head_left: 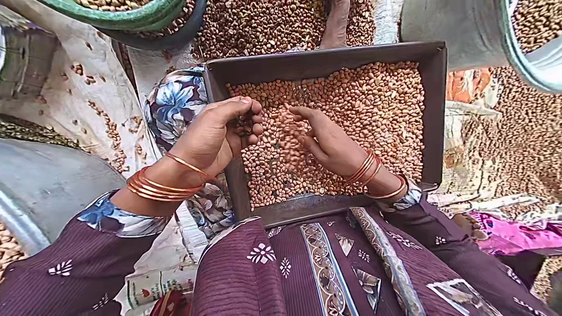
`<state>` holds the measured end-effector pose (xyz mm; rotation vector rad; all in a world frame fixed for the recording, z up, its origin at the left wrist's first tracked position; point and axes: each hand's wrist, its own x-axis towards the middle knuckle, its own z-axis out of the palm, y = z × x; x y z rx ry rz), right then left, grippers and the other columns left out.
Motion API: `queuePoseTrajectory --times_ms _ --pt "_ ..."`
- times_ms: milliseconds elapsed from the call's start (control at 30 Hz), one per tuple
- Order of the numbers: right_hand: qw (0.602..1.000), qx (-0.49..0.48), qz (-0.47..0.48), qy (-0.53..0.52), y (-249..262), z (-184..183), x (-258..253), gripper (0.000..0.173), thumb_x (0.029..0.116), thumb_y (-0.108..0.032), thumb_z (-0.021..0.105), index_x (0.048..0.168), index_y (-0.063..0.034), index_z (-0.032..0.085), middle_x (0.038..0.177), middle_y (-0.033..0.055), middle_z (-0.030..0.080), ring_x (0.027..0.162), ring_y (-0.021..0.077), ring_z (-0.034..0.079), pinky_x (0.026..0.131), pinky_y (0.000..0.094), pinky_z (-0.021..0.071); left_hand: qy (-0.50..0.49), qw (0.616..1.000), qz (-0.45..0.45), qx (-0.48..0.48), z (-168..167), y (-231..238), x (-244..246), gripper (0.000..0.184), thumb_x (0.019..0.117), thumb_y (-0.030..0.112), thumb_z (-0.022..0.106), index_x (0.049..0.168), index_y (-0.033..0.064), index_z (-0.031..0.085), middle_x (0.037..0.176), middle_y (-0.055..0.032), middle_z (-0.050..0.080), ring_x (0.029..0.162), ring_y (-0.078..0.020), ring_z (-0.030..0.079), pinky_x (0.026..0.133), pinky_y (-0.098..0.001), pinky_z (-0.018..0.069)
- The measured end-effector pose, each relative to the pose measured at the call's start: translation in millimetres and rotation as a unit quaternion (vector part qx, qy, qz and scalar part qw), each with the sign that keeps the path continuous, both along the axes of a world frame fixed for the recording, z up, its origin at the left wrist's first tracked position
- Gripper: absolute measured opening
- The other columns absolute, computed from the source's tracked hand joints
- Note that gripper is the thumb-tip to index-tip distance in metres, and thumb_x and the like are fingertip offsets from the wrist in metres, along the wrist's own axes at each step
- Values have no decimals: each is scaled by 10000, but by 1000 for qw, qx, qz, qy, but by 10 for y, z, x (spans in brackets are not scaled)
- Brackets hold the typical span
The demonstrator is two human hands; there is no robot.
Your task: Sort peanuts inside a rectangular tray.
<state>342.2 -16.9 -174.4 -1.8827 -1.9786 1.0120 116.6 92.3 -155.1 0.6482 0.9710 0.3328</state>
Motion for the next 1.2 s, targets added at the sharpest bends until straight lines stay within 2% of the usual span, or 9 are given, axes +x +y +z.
queuePoseTrajectory --times_ms 100,167,233,300,433,533,667,1033,1200 --pt "996 55 -31 -58 41 185 130 348 1048 -111 497 1384 -55 568 1223 175 624 829 263 689 672 440 581 -5 1000 19 17 10 67 -54 379 1121 216 313 931 164 636 827 38 620 725 -51 614 668 -182 543" --pt "983 -45 -45 -173 -25 348 216 277 1077 -217 521 1270 -32 590 990 183 663 786 364 683 659 543 541 4 999 28 24 42 105 -81 373 1124 223 314 938 168 632 823 39 618 721 -51 619 663 -179 547" --pt "953 -181 -11 -244 -135 344 168 373 1074 -370 541 1181 -14 570 826 197 647 729 411 681 607 575 532 12 998 38 39 66 134 -97 369 1123 216 321 939 158 635 811 32 634 711 -55 633 648 -176 551" --pt "940 -266 76 -200 -215 270 0 352 1064 -355 553 1192 -27 543 888 166 651 782 361 695 664 526 558 16 998 38 52 79 155 -98 370 1123 208 326 936 155 641 808 35 646 709 -48 638 643 -167 549" --pt "975 -66 189 99 -219 186 -89 324 997 -149 615 1300 -35 596 1139 95 698 861 168 702 771 344 604 14 998 19 66 27 140 -100 371 1122 202 327 967 149 660 798 43 649 667 -33 618 589 -149 521" --pt "994 60 87 -38 -5 374 106 254 961 -33 658 1215 -41 670 1098 149 668 766 260 688 646 424 581 19 997 0 74 19 94 -86 349 1121 171 343 969 133 655 777 50 619 624 -18 581 553 -127 492" --pt "978 120 38 -167 245 300 456 169 1008 -108 599 1066 -49 747 982 168 708 833 322 707 721 482 570 37 994 -28 95 19 78 -80 320 1115 174 380 994 140 674 767 59 610 614 -3 557 551 -118 468" --pt "979 12 127 -156 187 -121 385 150 982 -152 636 977 -29 722 967 158 686 823 331 702 662 504 561 48 992 -63 102 -66 22 -34 300 1112 174 394 989 134 665 764 57 602 607 -8 550 546 -125 463" --pt "981 99 105 -131 221 -263 310 163 1004 -150 616 1008 -32 728 947 159 684 801 326 698 649 467 566 52 990 -69 112 -71 5 -30 303 1110 168 390 994 138 668 775 58 614 612 -11 560 549 -129 475"
